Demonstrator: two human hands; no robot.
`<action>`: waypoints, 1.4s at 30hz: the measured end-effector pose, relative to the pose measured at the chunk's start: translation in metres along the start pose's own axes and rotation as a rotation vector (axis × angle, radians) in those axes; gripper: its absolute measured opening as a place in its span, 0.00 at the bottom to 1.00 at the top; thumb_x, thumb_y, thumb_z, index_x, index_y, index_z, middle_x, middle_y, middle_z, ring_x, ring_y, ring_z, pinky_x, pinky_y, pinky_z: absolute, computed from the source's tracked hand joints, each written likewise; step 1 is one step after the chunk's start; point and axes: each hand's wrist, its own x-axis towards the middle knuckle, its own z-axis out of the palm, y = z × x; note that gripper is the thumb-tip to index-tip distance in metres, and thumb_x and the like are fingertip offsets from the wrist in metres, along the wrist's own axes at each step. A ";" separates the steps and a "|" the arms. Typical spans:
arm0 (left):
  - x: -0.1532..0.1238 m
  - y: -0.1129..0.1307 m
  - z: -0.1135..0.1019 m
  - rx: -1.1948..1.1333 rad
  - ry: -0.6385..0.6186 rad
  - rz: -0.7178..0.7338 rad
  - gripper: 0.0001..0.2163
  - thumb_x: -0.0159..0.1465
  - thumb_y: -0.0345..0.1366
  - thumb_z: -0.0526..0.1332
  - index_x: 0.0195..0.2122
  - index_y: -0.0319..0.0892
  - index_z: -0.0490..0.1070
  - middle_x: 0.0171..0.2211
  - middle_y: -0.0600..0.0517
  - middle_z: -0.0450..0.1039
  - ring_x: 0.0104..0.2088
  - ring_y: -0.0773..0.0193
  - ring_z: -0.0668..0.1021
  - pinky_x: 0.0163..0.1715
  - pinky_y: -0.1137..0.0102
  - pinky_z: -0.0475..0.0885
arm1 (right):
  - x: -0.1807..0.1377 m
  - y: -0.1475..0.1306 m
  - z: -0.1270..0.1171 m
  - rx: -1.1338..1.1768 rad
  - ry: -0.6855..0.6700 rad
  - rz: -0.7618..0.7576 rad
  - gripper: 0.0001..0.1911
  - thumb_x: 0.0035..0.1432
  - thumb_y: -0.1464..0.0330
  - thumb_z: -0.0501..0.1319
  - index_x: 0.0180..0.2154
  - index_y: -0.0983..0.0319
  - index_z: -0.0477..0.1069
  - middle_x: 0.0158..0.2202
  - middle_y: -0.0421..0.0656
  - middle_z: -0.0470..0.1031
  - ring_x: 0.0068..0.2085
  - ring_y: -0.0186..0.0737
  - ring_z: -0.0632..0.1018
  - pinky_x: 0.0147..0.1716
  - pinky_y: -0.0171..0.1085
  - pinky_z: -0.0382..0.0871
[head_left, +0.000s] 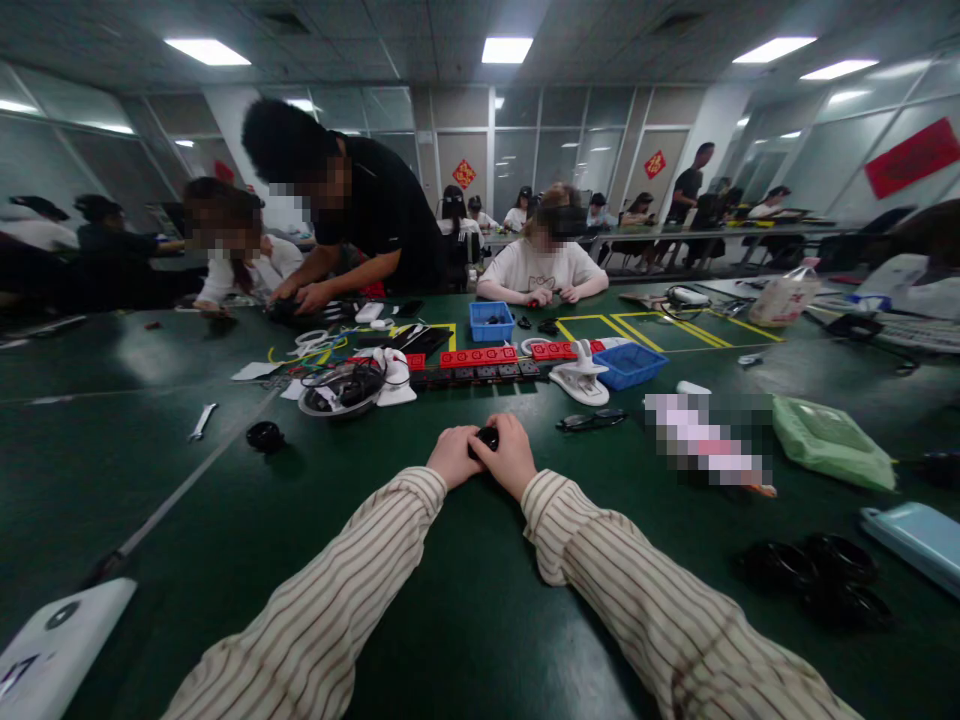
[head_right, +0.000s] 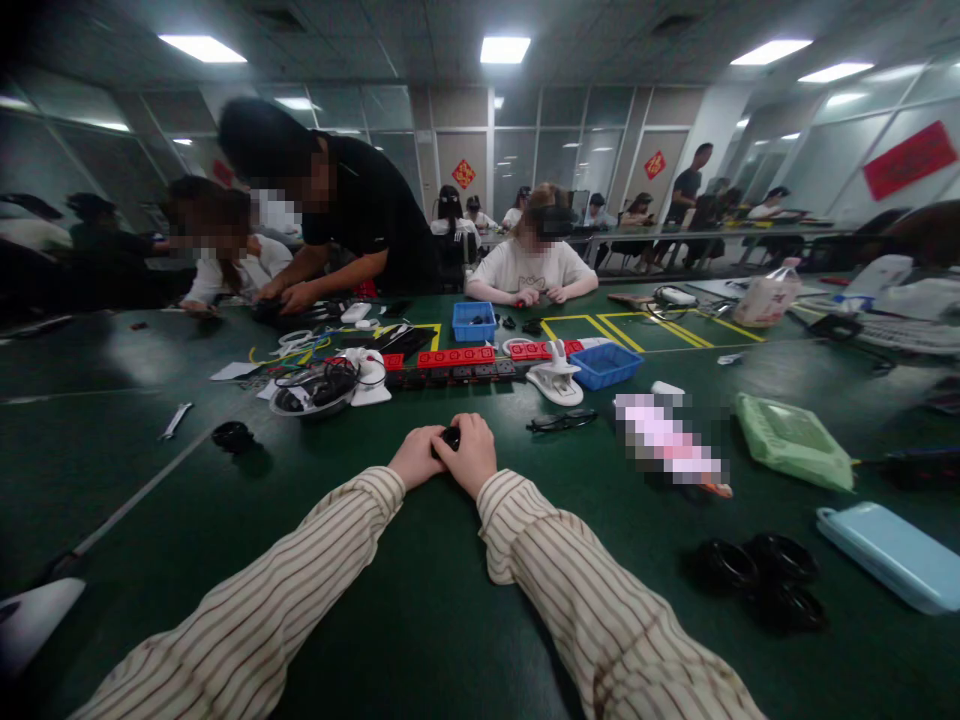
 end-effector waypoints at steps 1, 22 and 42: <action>0.000 -0.002 -0.001 -0.015 -0.016 0.014 0.14 0.49 0.36 0.62 0.37 0.38 0.69 0.35 0.48 0.72 0.37 0.56 0.73 0.40 0.65 0.65 | -0.001 0.000 -0.001 0.036 -0.019 -0.034 0.09 0.49 0.65 0.57 0.33 0.63 0.64 0.33 0.44 0.66 0.37 0.42 0.67 0.39 0.41 0.61; -0.006 0.003 0.002 -0.026 0.067 -0.043 0.30 0.44 0.40 0.66 0.48 0.37 0.61 0.42 0.45 0.69 0.42 0.54 0.71 0.44 0.63 0.63 | -0.004 0.002 -0.001 0.047 0.005 0.023 0.16 0.50 0.60 0.56 0.38 0.63 0.61 0.36 0.46 0.63 0.39 0.44 0.67 0.40 0.43 0.62; -0.003 -0.009 -0.001 -0.052 -0.088 0.124 0.22 0.45 0.39 0.66 0.42 0.38 0.67 0.38 0.49 0.70 0.38 0.56 0.71 0.41 0.65 0.65 | -0.006 -0.004 -0.008 0.107 -0.097 -0.112 0.10 0.47 0.70 0.52 0.35 0.63 0.63 0.35 0.44 0.66 0.38 0.41 0.66 0.40 0.41 0.60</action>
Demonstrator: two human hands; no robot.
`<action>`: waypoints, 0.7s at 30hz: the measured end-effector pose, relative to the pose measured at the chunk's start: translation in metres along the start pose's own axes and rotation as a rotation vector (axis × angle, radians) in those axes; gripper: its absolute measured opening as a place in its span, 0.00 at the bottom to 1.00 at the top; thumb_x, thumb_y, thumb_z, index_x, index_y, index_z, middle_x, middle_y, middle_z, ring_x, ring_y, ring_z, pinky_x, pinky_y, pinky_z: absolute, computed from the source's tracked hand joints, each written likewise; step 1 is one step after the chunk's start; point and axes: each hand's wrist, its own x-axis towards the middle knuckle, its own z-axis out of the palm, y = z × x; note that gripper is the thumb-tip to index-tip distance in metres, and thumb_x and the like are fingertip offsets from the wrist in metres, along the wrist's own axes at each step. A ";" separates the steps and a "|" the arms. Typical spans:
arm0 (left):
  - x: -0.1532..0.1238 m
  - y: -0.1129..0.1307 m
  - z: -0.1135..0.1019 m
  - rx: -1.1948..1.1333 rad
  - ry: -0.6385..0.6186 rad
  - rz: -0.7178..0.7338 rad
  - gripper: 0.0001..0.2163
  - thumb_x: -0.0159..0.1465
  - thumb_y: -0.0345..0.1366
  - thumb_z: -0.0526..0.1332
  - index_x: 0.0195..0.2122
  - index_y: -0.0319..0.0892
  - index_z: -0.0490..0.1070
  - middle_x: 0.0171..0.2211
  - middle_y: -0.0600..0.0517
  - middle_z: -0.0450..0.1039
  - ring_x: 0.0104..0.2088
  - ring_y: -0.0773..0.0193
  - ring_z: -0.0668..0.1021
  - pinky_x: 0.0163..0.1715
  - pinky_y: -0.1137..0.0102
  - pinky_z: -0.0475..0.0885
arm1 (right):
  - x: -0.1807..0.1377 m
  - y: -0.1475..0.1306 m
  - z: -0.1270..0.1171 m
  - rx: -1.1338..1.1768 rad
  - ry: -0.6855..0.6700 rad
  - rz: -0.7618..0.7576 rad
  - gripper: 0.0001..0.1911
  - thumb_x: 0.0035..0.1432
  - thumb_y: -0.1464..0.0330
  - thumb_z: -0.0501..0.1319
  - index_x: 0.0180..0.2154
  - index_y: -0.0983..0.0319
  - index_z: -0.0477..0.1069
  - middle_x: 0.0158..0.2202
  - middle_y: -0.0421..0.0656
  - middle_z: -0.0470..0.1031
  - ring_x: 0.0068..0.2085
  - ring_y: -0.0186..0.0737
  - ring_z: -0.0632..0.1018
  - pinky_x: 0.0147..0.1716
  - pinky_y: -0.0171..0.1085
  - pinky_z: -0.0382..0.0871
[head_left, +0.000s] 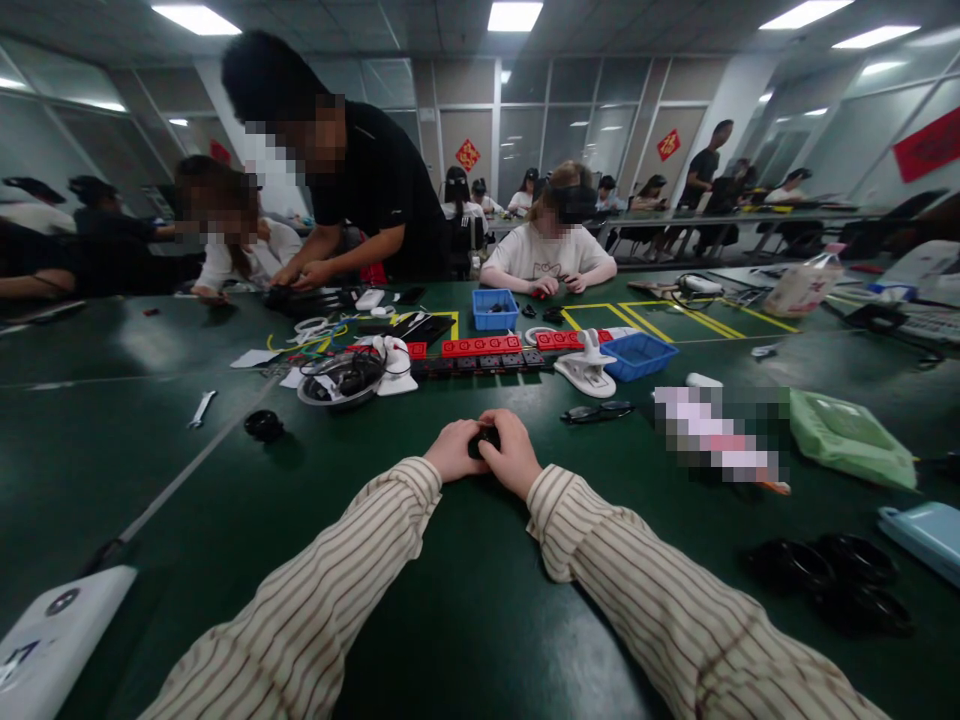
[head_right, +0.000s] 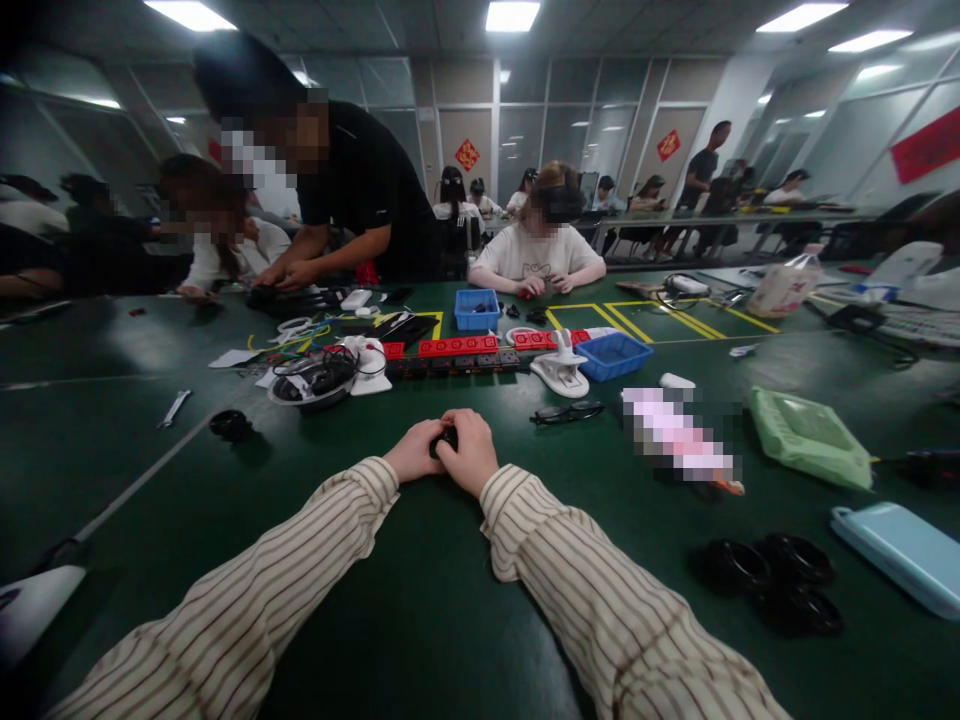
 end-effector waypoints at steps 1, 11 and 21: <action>-0.001 0.003 0.000 0.002 0.017 -0.006 0.24 0.45 0.40 0.66 0.43 0.38 0.66 0.39 0.48 0.70 0.39 0.56 0.71 0.42 0.65 0.65 | 0.000 0.000 0.000 -0.020 0.019 0.030 0.11 0.49 0.67 0.53 0.36 0.63 0.63 0.35 0.45 0.66 0.38 0.42 0.66 0.40 0.41 0.60; -0.002 0.016 0.002 0.036 0.100 -0.108 0.13 0.48 0.35 0.63 0.35 0.40 0.67 0.34 0.50 0.69 0.37 0.57 0.72 0.40 0.66 0.66 | 0.000 0.001 0.005 -0.182 0.094 0.153 0.12 0.51 0.60 0.56 0.32 0.62 0.62 0.32 0.44 0.64 0.36 0.42 0.66 0.37 0.40 0.61; -0.001 0.003 -0.002 -0.022 0.008 -0.008 0.13 0.47 0.36 0.64 0.34 0.39 0.68 0.32 0.51 0.69 0.35 0.59 0.72 0.38 0.67 0.66 | 0.001 -0.004 -0.002 -0.023 -0.053 -0.056 0.06 0.48 0.74 0.52 0.29 0.62 0.65 0.32 0.42 0.67 0.37 0.40 0.67 0.39 0.39 0.60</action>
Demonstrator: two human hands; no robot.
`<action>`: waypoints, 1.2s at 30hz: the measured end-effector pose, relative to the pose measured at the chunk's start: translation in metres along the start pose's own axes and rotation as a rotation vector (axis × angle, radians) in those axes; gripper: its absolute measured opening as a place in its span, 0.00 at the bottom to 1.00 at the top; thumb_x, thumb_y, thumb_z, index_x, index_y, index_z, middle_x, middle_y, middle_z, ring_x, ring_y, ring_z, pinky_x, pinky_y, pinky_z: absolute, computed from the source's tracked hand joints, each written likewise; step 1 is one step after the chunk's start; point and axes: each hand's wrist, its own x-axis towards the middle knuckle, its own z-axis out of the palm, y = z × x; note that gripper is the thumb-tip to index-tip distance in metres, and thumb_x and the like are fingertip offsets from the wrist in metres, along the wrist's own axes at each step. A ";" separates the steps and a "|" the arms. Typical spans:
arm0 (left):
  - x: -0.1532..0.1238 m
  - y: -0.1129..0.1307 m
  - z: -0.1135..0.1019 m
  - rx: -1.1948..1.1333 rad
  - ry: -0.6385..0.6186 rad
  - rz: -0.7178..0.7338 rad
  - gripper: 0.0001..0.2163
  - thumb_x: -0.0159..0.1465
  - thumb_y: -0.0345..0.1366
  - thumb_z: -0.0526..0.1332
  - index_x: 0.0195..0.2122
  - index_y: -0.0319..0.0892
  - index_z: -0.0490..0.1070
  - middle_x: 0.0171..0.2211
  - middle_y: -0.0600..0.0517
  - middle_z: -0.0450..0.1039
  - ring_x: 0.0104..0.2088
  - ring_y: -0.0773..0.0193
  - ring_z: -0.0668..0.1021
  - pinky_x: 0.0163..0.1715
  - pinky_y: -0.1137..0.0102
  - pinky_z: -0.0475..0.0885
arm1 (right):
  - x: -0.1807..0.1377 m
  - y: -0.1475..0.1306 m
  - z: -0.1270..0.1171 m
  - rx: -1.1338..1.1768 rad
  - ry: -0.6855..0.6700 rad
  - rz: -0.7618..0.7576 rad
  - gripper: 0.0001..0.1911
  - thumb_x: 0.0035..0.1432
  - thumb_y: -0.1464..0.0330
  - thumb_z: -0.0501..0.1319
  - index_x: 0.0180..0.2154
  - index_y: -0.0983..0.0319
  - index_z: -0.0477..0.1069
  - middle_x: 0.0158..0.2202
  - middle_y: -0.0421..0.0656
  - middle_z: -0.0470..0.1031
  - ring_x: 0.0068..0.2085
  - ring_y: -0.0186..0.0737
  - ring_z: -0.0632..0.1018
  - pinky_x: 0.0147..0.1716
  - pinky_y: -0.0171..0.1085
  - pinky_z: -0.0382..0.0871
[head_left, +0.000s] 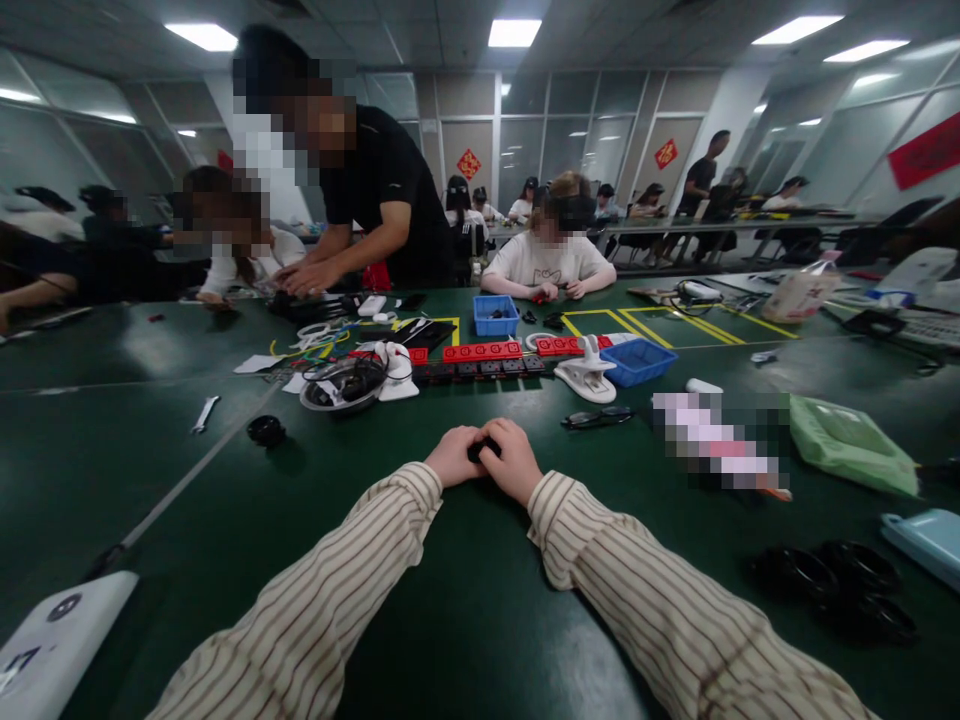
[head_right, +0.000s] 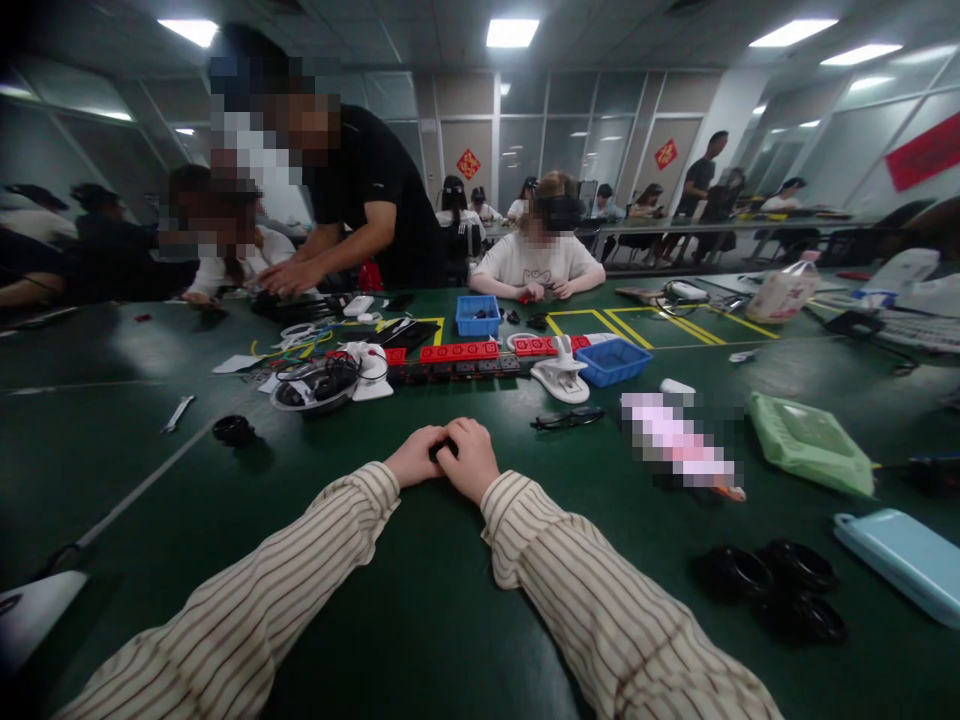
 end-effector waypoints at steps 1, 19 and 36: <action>0.000 0.000 0.001 0.005 0.001 0.000 0.15 0.46 0.36 0.64 0.35 0.40 0.68 0.33 0.51 0.70 0.36 0.58 0.72 0.39 0.67 0.66 | 0.000 0.000 0.000 0.013 -0.007 -0.010 0.06 0.48 0.75 0.52 0.29 0.62 0.65 0.32 0.42 0.68 0.37 0.40 0.67 0.40 0.39 0.60; -0.001 0.004 0.001 0.006 0.024 -0.047 0.15 0.45 0.35 0.64 0.34 0.39 0.68 0.32 0.50 0.69 0.35 0.58 0.71 0.38 0.66 0.66 | -0.002 0.000 0.005 -0.136 0.095 0.156 0.09 0.51 0.63 0.56 0.33 0.61 0.64 0.34 0.44 0.65 0.37 0.42 0.67 0.38 0.41 0.61; -0.001 0.007 0.005 0.019 0.074 -0.084 0.16 0.47 0.35 0.64 0.37 0.39 0.66 0.35 0.49 0.68 0.38 0.57 0.71 0.41 0.65 0.65 | -0.002 0.003 0.007 -0.124 0.106 0.164 0.14 0.52 0.60 0.56 0.37 0.62 0.63 0.36 0.46 0.66 0.39 0.44 0.67 0.40 0.42 0.61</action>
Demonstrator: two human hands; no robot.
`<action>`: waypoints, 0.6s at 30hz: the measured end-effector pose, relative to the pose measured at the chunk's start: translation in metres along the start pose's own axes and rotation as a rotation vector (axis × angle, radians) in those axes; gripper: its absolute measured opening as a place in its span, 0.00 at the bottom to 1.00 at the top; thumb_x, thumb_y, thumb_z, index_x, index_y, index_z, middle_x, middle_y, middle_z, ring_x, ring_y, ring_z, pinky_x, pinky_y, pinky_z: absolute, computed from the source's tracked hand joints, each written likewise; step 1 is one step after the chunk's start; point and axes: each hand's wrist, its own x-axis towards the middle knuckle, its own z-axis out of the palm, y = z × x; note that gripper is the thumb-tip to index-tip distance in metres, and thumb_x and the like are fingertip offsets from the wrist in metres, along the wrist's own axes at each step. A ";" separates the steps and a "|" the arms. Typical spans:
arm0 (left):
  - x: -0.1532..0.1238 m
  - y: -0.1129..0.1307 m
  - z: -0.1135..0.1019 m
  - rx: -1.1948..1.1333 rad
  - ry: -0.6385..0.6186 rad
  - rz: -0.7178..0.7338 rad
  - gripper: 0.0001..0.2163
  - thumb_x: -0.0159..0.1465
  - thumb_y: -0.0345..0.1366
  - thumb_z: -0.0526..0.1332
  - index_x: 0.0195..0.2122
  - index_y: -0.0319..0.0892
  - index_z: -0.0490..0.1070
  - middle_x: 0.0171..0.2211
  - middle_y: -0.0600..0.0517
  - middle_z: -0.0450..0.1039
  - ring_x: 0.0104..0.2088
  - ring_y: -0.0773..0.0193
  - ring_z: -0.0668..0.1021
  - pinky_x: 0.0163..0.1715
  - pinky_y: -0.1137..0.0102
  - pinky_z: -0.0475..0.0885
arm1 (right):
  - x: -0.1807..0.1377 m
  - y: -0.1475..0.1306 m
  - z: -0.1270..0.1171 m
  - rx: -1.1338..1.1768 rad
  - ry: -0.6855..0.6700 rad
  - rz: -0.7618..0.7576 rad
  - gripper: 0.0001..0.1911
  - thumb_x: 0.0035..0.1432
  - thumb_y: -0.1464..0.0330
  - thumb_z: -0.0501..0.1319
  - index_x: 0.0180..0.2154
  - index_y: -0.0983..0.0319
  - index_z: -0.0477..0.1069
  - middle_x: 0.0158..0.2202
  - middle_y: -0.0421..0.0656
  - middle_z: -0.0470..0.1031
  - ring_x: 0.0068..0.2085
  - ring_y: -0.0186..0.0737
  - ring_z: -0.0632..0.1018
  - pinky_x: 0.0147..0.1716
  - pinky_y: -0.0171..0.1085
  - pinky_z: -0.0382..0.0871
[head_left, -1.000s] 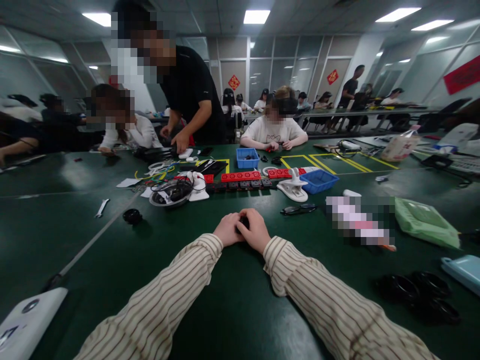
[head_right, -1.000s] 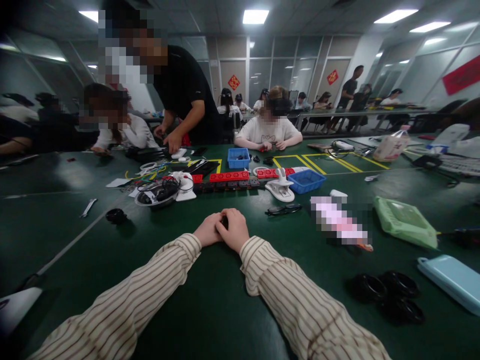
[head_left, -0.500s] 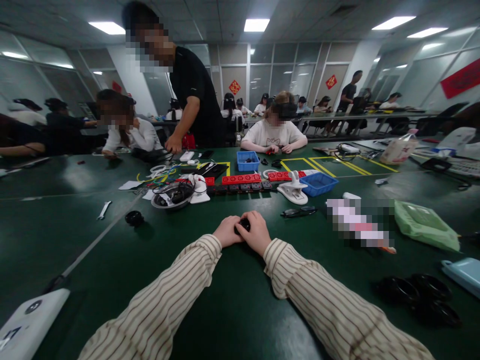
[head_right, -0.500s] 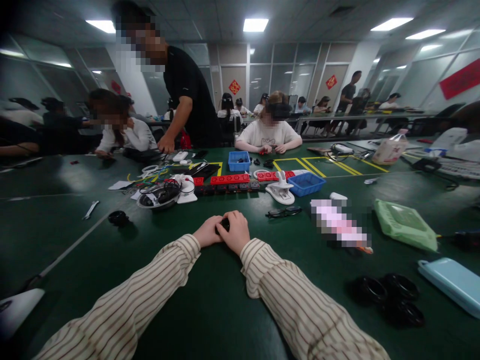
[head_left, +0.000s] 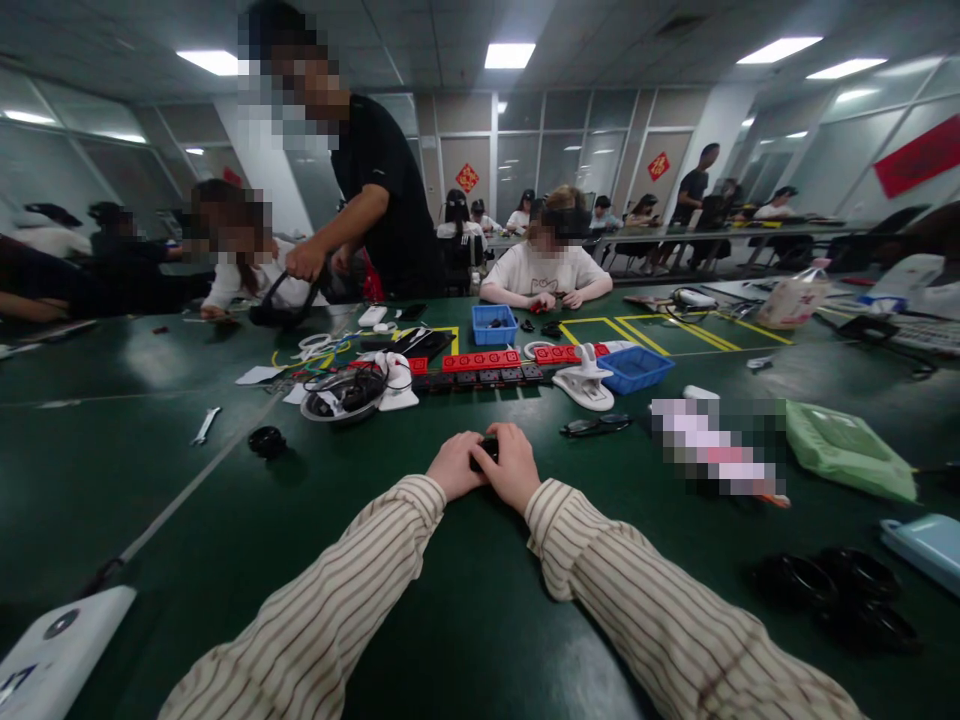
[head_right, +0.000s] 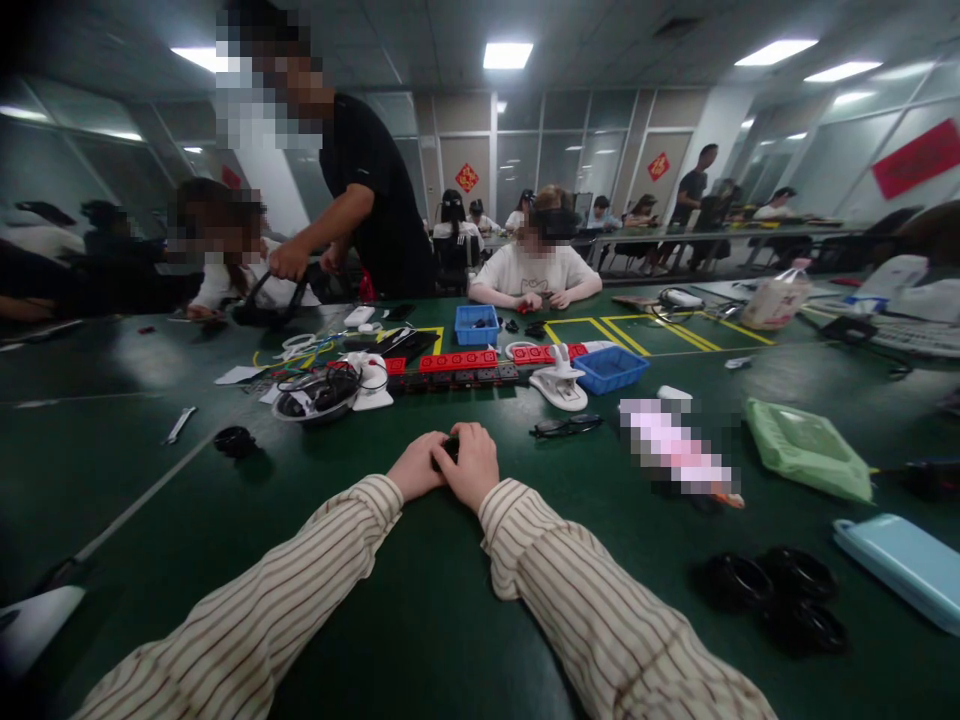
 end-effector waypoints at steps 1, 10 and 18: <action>0.000 0.000 0.000 -0.003 0.004 -0.009 0.15 0.47 0.34 0.63 0.36 0.39 0.66 0.34 0.50 0.68 0.37 0.57 0.71 0.40 0.65 0.65 | 0.000 0.000 0.001 -0.008 0.005 0.016 0.13 0.52 0.60 0.56 0.36 0.62 0.63 0.35 0.46 0.66 0.38 0.43 0.67 0.39 0.42 0.61; 0.001 -0.007 -0.005 -0.089 -0.048 0.042 0.15 0.46 0.33 0.64 0.36 0.38 0.68 0.33 0.50 0.69 0.36 0.58 0.72 0.39 0.66 0.66 | 0.000 -0.001 -0.004 0.074 -0.065 -0.095 0.06 0.51 0.70 0.54 0.34 0.62 0.66 0.35 0.43 0.67 0.38 0.41 0.67 0.40 0.40 0.61; 0.004 -0.016 0.002 -0.068 -0.073 0.102 0.20 0.46 0.34 0.65 0.41 0.38 0.67 0.37 0.48 0.70 0.39 0.56 0.72 0.42 0.65 0.65 | -0.001 -0.005 -0.005 0.097 -0.085 -0.121 0.11 0.51 0.69 0.55 0.39 0.62 0.64 0.39 0.45 0.67 0.42 0.42 0.67 0.43 0.41 0.60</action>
